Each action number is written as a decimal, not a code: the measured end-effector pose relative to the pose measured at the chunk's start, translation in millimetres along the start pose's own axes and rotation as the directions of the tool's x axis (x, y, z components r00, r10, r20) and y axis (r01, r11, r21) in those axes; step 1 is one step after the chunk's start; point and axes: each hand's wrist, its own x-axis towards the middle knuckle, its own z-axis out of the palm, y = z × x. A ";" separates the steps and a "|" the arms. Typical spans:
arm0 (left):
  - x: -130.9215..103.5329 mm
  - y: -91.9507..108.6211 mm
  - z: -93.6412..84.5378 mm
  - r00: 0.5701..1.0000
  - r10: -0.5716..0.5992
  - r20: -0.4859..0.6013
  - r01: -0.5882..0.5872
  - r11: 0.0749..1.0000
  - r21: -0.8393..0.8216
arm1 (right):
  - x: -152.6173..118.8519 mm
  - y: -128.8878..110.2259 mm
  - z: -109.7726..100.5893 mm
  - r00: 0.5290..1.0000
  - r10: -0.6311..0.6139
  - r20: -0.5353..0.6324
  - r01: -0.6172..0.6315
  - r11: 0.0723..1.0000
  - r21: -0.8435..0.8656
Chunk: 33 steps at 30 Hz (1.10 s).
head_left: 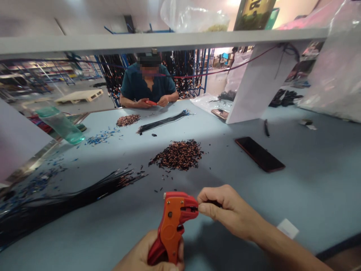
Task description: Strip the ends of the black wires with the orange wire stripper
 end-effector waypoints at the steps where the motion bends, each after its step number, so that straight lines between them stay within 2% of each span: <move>1: 0.2 -1.3 -0.7 1.000 0.005 -0.005 -0.005 1.000 0.013 | 0.4 -0.1 -0.2 1.000 -0.001 -0.002 0.001 1.000 -0.008; 6: 0.8 -8.6 -3.1 0.998 0.009 -0.057 -0.006 0.998 0.060 | 1.9 -0.4 -0.7 1.000 -0.013 -0.001 0.013 1.000 -0.023; 11: 3.8 -10.2 -5.4 0.999 0.042 -0.001 -0.042 0.995 0.090 | 2.3 0.8 0.0 1.000 -0.021 -0.002 0.021 0.999 -0.026; 18: 6.1 -6.8 -3.3 0.995 0.098 0.011 -0.099 0.986 0.137 | 2.5 -0.6 -0.1 0.997 -0.072 -0.032 0.071 0.996 -0.055; 26: 5.5 -5.4 -1.9 0.997 0.078 -0.013 -0.076 0.992 0.100 | 2.0 -0.1 3.6 0.995 -0.098 -0.037 0.094 0.991 -0.100; 31: 2.8 -9.1 3.9 0.995 0.047 -0.085 -0.046 0.999 0.003 | 0.9 4.4 10.3 0.988 -0.129 -0.083 0.116 0.983 -0.143; 33: 3.4 -9.7 4.3 0.993 0.065 -0.101 -0.063 0.998 0.019 | 0.5 4.4 11.4 0.985 -0.145 -0.090 0.130 0.979 -0.155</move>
